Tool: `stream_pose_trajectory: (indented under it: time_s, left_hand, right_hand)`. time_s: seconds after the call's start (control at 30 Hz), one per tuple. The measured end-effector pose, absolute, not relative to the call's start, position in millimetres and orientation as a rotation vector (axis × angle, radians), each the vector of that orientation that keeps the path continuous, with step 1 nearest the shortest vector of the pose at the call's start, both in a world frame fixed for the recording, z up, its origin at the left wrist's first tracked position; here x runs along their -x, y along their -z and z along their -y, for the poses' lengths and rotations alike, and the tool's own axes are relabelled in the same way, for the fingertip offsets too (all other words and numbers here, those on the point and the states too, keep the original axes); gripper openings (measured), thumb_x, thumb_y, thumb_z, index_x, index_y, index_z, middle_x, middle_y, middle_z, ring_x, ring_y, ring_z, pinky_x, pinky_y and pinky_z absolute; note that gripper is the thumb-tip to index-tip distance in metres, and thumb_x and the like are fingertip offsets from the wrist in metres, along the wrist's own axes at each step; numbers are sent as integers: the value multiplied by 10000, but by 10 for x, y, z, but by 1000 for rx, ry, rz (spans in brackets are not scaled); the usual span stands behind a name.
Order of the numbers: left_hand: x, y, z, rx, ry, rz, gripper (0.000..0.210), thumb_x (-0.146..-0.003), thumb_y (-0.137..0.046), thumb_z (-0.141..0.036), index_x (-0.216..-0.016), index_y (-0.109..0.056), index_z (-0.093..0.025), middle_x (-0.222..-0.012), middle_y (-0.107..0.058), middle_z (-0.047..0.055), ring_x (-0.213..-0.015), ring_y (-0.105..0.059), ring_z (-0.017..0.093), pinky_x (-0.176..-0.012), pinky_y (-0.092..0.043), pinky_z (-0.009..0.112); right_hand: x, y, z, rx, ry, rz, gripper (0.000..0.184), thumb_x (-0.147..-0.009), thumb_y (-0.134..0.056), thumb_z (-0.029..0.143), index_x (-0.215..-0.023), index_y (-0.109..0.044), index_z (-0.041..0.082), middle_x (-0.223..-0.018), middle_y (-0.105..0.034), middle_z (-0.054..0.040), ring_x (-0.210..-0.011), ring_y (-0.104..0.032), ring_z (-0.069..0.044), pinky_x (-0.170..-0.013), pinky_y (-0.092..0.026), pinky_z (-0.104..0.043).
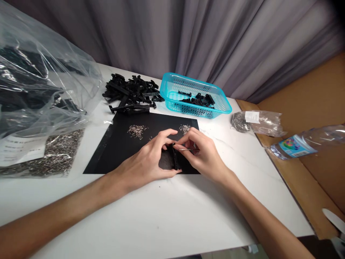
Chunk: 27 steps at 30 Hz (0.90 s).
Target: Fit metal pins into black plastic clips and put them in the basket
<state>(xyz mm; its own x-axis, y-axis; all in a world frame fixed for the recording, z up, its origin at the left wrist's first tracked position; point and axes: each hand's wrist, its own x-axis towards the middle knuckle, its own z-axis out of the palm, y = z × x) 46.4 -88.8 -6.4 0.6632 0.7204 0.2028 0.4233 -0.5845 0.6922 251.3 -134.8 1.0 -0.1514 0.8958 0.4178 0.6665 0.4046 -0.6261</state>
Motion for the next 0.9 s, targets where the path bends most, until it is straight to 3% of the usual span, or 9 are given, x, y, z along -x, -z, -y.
stream_pose_trajectory:
  time_s: [0.33,0.47,0.67,0.8,0.9]
  left_hand:
    - [-454,82,877,-2241,-632,-874,856,-741,-860,-453,-1429,-367,-328,-1250,-687,32,-1132,-699,258,-978,-589,383]
    - [-457,88,860,-2260,-629,-862,868,-736,-861,-451,-1425,-351,-317,-1252,-690,38,-1117,-702,251,-953,-591,369]
    - [-414,68,762,-2273,-677,-881,803,-734,-861,-437,-1379,-405,-292,-1318,-670,64,-1107,-702,257,-927,-593,366]
    - [-378,56,692,-2290,-744,-872,693,-747,-847,-355,-1322,-469,-275,-1361,-637,62,-1138,-691,253,-950,-587,361]
    - [-372,59,682,-2285,-768,-890,712,-733,-858,-357,-1326,-475,-272,-1351,-639,62,-1141,-687,257,-957,-588,368]
  right_hand:
    - [-2614,-46,1275,1266,-822,1713,141,-962,-698,327,-934,-736,193,-885,-647,-18,-766,-581,-137,-657,-461,-274]
    - [-2687,-81,1275,1215,-758,1801,103,-951,-714,301,-956,-743,203,-932,-653,-33,-832,-589,-153,-688,-478,-277]
    - [-2841,-42,1271,1244,-709,2028,162,-962,-717,328,-1067,-785,225,-784,-519,20,-675,-478,-120,-591,-413,-249]
    - [-2868,31,1294,1175,-632,2297,257,-1008,-659,360,-1233,-760,286,-873,-589,2,-729,-567,-121,-681,-467,-269]
    - [-2833,59,1320,1195,-523,2345,256,-1025,-628,370,-1222,-759,272,-916,-637,-17,-734,-604,-128,-682,-484,-277]
